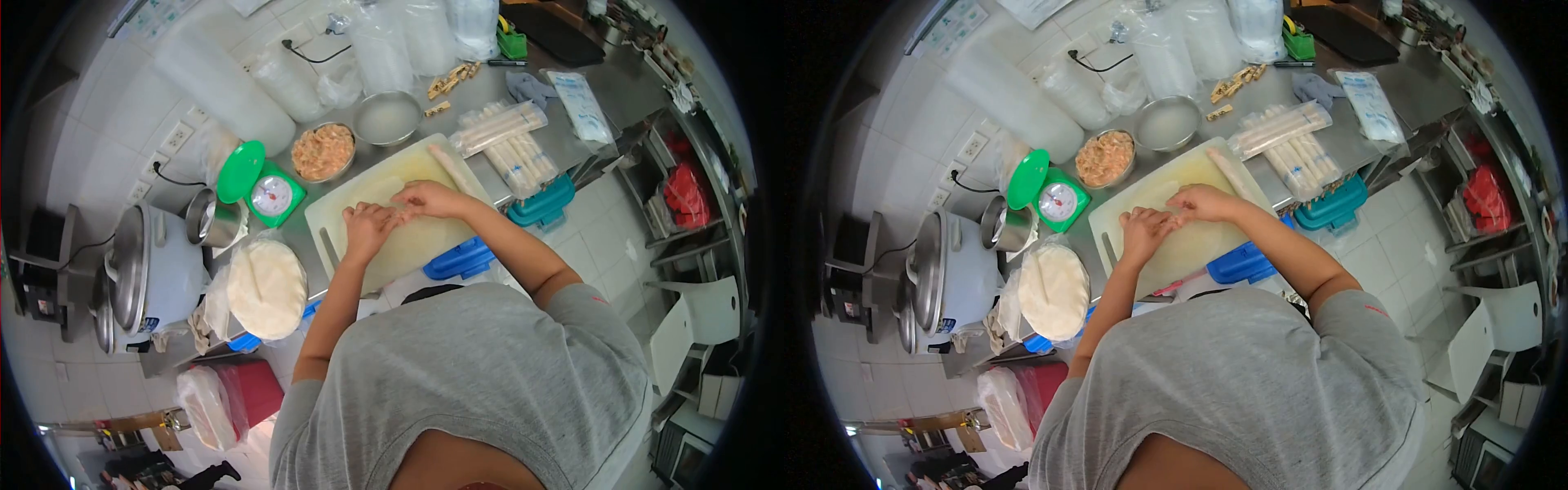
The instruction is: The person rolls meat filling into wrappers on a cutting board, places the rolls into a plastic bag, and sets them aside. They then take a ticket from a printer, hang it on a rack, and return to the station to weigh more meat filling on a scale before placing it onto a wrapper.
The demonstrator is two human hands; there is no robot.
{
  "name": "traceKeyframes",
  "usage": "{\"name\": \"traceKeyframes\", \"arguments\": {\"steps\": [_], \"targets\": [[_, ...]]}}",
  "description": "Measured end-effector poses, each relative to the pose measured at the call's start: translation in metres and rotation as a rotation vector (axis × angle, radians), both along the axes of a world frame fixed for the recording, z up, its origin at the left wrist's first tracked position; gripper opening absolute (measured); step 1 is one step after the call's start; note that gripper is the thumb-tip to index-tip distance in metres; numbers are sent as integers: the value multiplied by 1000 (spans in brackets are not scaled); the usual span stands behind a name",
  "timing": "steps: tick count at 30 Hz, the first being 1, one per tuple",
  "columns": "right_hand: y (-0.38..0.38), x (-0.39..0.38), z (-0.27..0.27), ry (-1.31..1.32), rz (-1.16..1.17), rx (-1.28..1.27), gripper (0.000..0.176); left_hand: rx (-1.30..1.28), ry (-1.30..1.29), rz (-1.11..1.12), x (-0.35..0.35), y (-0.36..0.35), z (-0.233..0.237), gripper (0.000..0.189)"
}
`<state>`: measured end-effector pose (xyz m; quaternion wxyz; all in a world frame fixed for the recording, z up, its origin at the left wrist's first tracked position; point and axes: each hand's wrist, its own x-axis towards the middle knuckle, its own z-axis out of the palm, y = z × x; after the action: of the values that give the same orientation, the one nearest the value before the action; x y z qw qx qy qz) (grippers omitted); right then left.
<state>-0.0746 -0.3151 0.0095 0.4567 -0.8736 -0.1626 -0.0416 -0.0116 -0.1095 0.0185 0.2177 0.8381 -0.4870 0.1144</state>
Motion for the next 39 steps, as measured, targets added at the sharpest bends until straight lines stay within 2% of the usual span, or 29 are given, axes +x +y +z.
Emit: {"name": "traceKeyframes", "arguments": {"steps": [5, 8, 11, 14, 17, 23, 27, 29, 35, 38, 39], "targets": [[-7, 14, -29, -65, 92, -53, 23, 51, -19, 10, -5, -7, 2, 20], [-1, -3, -10, -267, 37, -194, 22, 46, -54, -1, -8, -9, 3, 21], [2, 4, -27, -153, -47, -157, 24, 66, -26, 0, -9, -16, 2, 23], [-1, -6, -8, -84, -42, -188, 22, 55, -31, 9, -6, -16, -2, 23], [-5, -13, -9, -292, -129, -202, 17, 7, -64, 4, -6, -18, -4, 26], [-11, -6, -18, -50, -51, -223, 27, 57, 21, -15, -12, -28, 2, 34], [-18, -25, 5, -89, -182, -129, 20, 6, 3, -14, -14, -27, 9, 29], [-24, -28, 6, -64, -279, -237, 16, 11, 23, -14, -11, -31, 5, 30], [-21, -16, -21, 114, -211, -229, 33, 66, 79, -52, -9, -40, 1, 44], [-21, -31, 10, 37, -314, -271, 29, -44, 113, -60, -9, -36, -3, 43], [-22, -29, 9, -81, -299, -272, 28, -70, 163, -61, -9, -35, 0, 43]]}}
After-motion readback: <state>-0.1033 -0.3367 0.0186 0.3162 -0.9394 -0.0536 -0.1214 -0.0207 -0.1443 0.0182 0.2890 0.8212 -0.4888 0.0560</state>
